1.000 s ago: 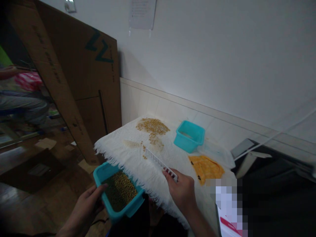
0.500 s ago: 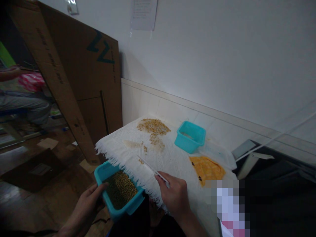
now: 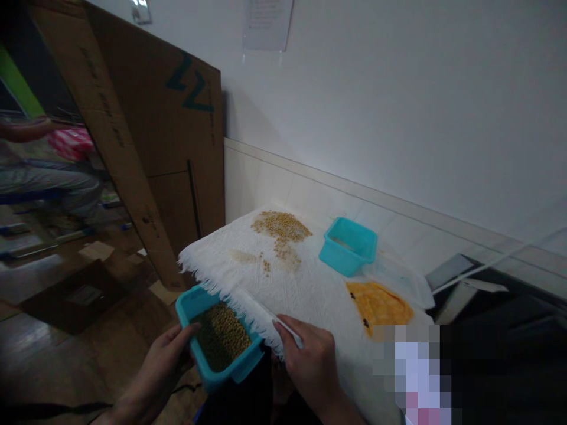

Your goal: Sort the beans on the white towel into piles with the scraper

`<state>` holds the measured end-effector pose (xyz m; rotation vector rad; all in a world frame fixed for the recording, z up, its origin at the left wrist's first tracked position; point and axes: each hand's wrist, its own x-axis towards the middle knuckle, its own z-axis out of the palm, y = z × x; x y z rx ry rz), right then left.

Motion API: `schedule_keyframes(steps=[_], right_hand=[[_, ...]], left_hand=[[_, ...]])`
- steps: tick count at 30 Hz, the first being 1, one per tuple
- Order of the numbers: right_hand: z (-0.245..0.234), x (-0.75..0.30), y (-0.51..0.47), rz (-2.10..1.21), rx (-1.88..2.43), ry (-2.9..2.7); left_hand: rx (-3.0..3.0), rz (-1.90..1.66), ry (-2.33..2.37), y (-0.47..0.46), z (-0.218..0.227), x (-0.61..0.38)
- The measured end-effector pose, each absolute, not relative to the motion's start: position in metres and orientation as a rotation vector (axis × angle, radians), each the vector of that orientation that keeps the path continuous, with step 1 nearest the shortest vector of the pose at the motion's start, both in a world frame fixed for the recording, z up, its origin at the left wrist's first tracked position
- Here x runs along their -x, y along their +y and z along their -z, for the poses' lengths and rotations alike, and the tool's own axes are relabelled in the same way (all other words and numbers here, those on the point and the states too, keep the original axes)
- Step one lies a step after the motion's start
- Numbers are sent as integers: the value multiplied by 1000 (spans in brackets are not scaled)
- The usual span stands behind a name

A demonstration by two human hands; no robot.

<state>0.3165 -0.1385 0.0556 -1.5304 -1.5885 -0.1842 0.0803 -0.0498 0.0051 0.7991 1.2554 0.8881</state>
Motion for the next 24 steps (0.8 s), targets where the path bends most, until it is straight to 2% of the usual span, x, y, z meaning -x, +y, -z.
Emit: schedule_keyframes(steps=[7, 24], right_hand=[[-63, -361, -101, 181, 1769, -1341], [-61, -382, -88, -79, 1842, -1363]], left_hand=[[-769, -942, 1212, -50, -3, -80], [-781, -957, 1188, -49, 2, -80]])
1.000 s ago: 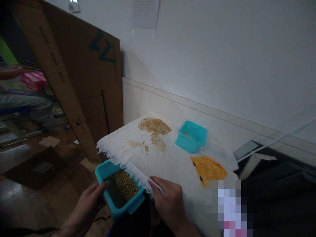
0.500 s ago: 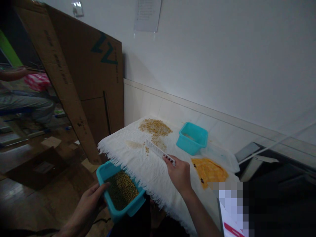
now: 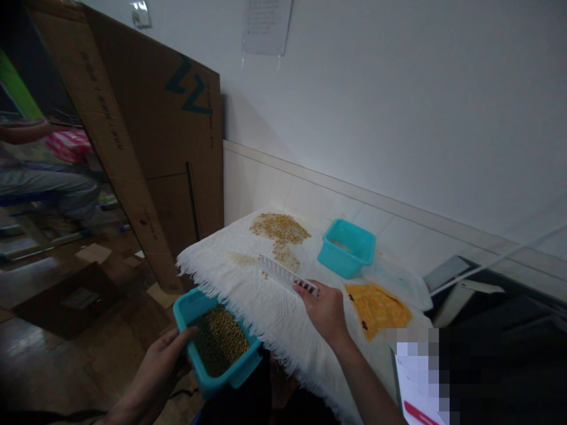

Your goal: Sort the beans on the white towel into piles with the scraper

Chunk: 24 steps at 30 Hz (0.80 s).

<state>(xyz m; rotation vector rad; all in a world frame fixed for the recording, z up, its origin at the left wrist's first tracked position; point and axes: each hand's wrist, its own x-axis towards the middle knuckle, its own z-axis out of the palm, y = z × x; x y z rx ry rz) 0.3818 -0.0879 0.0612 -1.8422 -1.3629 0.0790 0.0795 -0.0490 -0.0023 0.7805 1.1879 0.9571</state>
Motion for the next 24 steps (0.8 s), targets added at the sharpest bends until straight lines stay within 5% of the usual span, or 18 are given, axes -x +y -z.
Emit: schedule_keyframes(steps=[24], right_hand=[[-62, -387, -91, 33, 1894, -1407]], left_hand=[[-780, -936, 1195, -50, 2, -78]])
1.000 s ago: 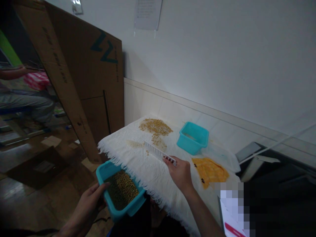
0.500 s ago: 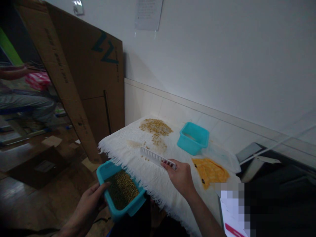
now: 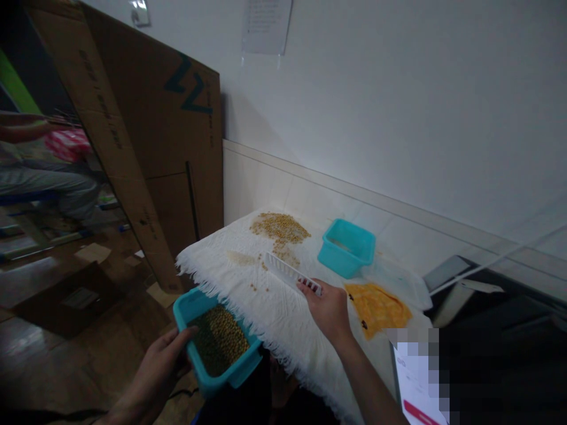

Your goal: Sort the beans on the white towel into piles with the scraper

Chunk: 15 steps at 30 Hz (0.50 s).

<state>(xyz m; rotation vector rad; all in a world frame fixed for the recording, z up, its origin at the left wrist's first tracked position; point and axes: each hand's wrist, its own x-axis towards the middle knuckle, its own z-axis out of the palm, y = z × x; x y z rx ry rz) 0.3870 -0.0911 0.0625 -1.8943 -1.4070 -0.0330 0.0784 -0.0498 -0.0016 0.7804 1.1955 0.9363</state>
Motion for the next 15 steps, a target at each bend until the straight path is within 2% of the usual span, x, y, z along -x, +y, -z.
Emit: schedule_keyframes(steps=[15], right_hand=[[-72, -375, -108, -76, 1889, -1355]], left_hand=[[-796, -946, 1199, -49, -3, -79]])
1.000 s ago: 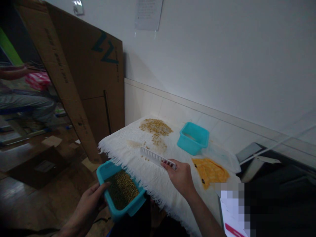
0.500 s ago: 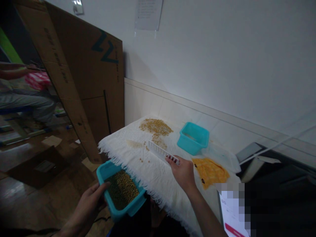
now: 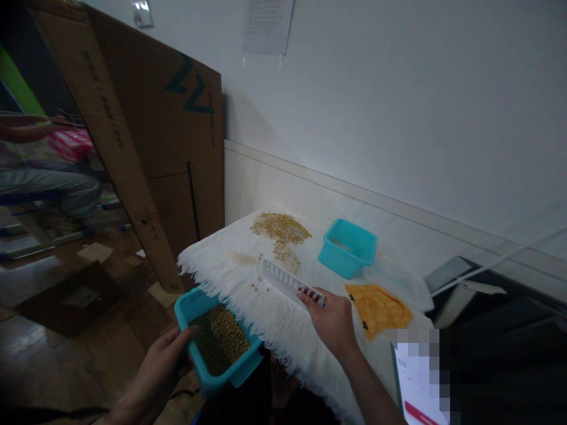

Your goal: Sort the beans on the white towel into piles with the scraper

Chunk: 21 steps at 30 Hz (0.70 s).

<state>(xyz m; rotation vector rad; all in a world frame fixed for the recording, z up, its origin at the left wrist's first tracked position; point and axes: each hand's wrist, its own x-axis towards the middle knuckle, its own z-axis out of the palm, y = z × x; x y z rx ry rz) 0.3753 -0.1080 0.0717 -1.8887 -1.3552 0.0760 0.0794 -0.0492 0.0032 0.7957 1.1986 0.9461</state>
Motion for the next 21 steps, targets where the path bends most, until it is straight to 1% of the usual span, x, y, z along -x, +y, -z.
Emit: schedule_keyframes(steps=[5, 14, 18, 21], right_hand=[[-69, -374, -111, -78, 1875, -1374], [-69, -366, -117, -116, 1862, -1379], [-70, -364, -122, -120, 1849, -1375], [-67, -361, -128, -64, 1848, -1336]], left_hand=[[-767, -939, 1200, -49, 1, -79], [-752, -942, 1189, -51, -9, -81], [-754, -954, 1203, -50, -3, -80], [-773, -949, 1204, -48, 2, -79]])
